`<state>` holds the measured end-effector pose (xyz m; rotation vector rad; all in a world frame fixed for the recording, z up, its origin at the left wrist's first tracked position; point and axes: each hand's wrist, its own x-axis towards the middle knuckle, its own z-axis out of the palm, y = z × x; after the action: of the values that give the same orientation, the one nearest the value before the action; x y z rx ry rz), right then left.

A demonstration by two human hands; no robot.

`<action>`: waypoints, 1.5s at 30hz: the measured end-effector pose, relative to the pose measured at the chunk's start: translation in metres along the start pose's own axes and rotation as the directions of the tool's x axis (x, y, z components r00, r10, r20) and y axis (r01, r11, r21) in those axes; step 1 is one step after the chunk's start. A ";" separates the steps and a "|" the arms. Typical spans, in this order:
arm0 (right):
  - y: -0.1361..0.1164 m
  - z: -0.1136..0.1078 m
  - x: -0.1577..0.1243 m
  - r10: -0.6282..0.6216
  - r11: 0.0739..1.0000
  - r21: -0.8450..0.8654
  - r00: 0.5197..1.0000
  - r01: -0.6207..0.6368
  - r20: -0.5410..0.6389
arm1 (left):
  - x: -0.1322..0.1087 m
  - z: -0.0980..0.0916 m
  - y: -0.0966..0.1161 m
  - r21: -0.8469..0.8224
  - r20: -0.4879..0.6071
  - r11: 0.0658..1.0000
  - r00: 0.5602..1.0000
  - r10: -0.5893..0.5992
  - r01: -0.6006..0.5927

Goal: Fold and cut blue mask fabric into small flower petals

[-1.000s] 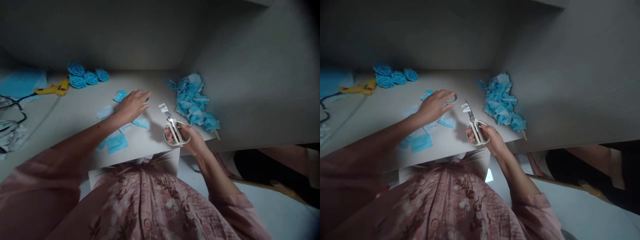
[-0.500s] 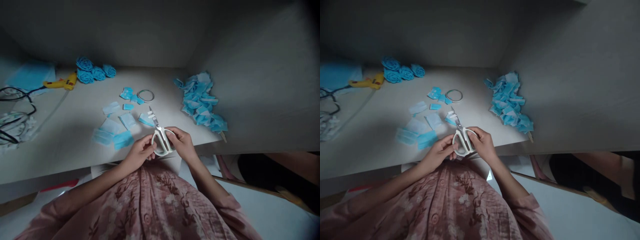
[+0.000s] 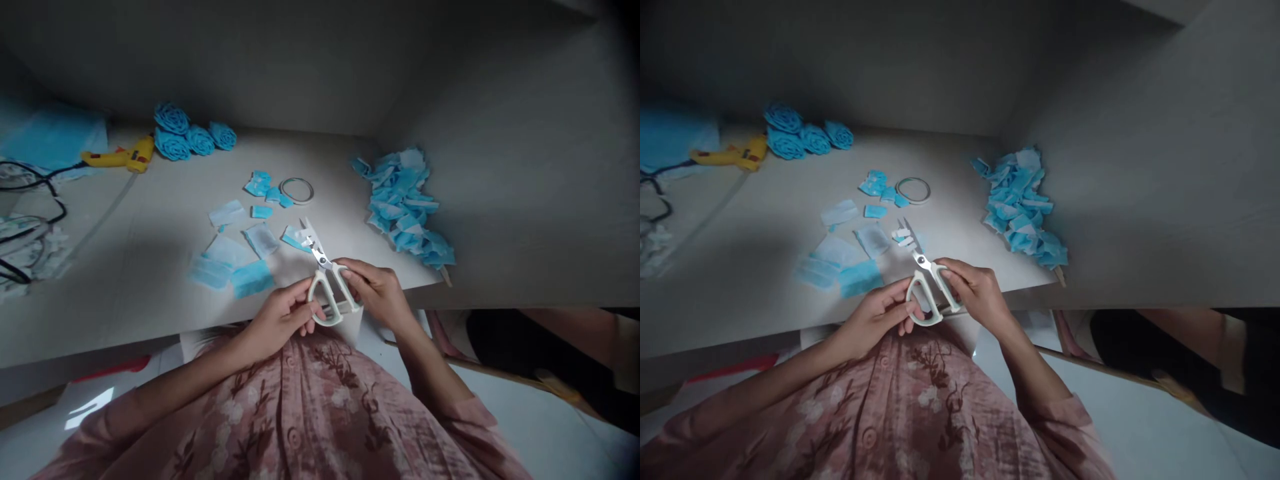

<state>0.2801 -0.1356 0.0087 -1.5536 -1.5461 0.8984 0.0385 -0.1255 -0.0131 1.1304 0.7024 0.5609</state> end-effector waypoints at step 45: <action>0.026 -0.039 0.094 -0.101 0.995 0.029 0.907 0.098 0.408 | 0.088 -0.070 0.067 0.119 -0.250 0.980 0.950 0.185 -0.159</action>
<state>0.3283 -0.0424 0.0069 -1.3199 -1.8910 1.2266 0.0408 0.0030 0.0125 1.2294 0.8691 0.8421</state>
